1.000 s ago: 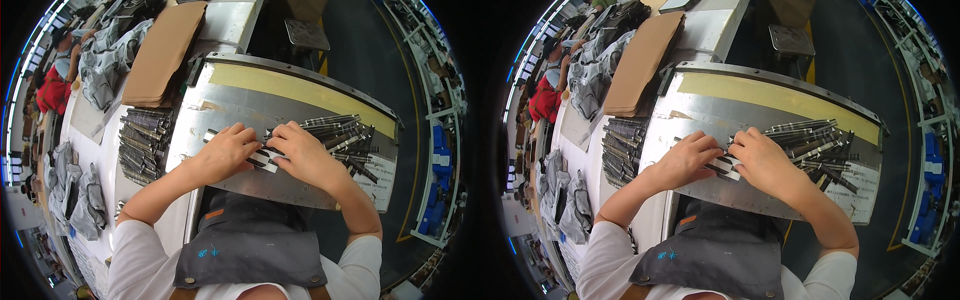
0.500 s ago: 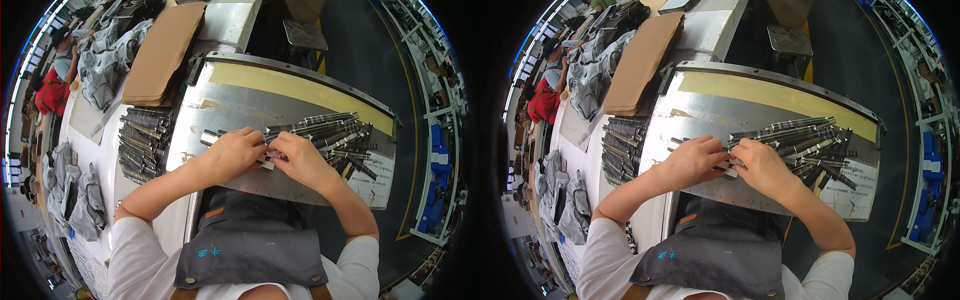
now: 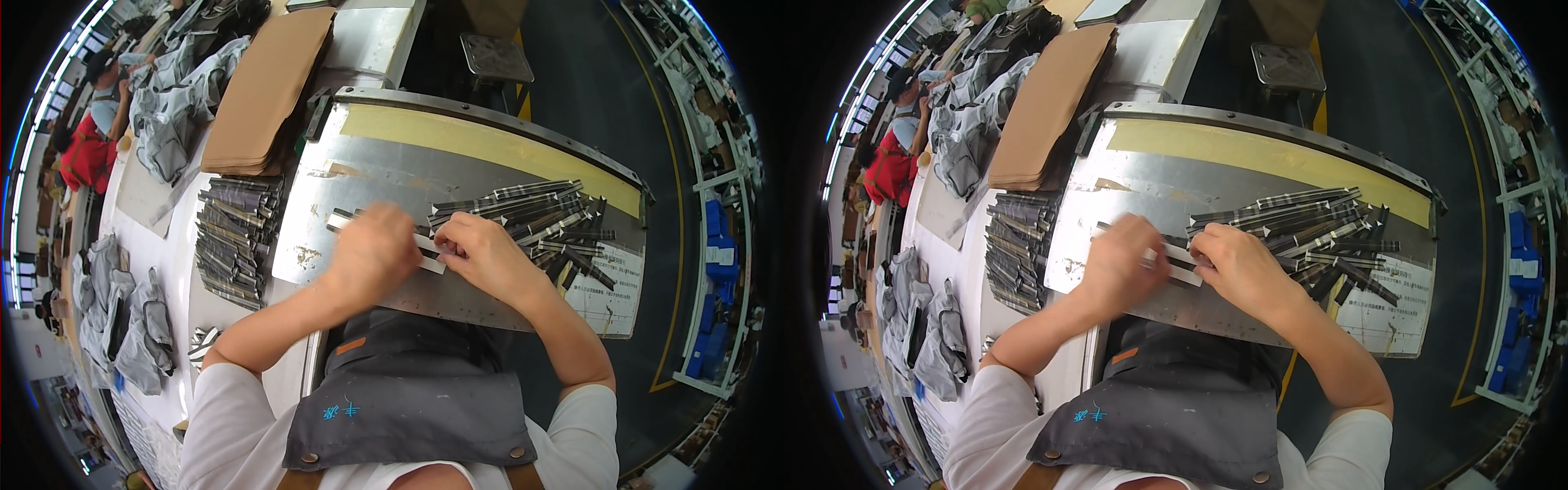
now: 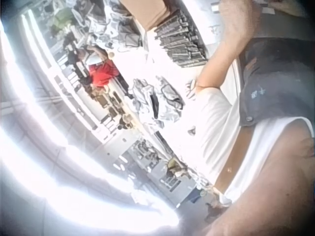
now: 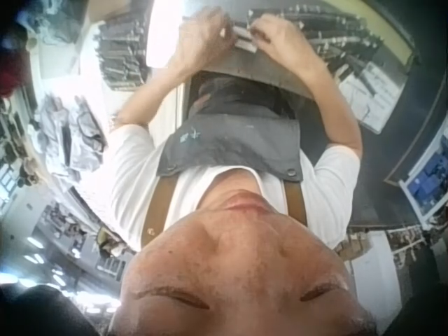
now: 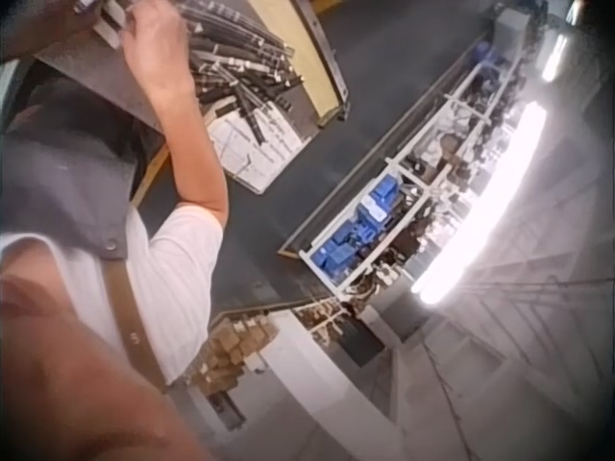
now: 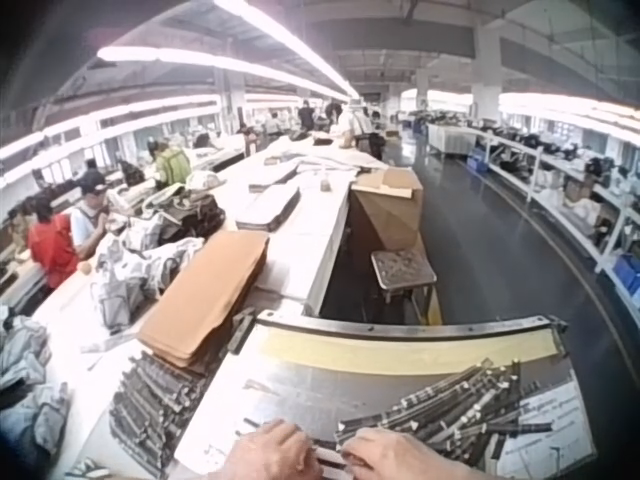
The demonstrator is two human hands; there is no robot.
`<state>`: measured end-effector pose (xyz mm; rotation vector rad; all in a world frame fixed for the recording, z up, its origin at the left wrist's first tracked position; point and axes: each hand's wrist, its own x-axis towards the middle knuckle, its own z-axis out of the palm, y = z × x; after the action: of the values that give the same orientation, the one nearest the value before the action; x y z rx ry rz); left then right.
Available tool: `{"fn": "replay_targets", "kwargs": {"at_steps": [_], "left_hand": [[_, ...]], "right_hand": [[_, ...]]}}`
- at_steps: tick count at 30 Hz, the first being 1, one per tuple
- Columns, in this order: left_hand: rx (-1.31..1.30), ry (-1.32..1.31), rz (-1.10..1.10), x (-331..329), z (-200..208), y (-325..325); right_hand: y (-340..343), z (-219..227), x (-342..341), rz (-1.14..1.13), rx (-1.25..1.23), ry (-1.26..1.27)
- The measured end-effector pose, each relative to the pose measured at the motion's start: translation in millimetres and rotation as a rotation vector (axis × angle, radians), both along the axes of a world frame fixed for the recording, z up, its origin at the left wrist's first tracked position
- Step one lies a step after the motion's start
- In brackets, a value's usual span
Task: Folding and applying adhesive or tape to leather strips using a workbench guide.
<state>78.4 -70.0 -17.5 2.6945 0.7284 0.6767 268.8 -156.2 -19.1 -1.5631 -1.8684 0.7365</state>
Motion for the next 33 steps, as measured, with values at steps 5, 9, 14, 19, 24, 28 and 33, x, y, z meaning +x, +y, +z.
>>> {"fn": "replay_targets", "kwargs": {"at_steps": [5, 9, 14, 19, 24, 28, 33], "left_hand": [[-0.483, -0.555, 0.407, -71, 77, 86], [-0.359, -0.865, 0.344, -101, 127, 112], [-0.452, -0.265, 0.106, -27, 106, 71], [-0.235, 0.213, -0.441, -15, 38, 22], [-0.311, 0.257, -0.445, -41, 14, 2], [-0.237, 0.314, -0.45, -66, 7, -4], [-0.315, 0.117, -0.292, -76, 3, -9]], "right_hand": [[2, 7, 0, -0.008, -0.095, 0.007], [7, 13, -3, 0.034, -0.087, -0.065], [11, 15, 1, 0.056, -0.19, -0.125], [9, 13, -1, 0.027, -0.185, -0.067], [10, 11, 1, 0.03, -0.18, -0.068], [8, 3, 2, 0.028, -0.04, -0.04], [9, 7, 1, 0.031, -0.069, -0.046]]}}
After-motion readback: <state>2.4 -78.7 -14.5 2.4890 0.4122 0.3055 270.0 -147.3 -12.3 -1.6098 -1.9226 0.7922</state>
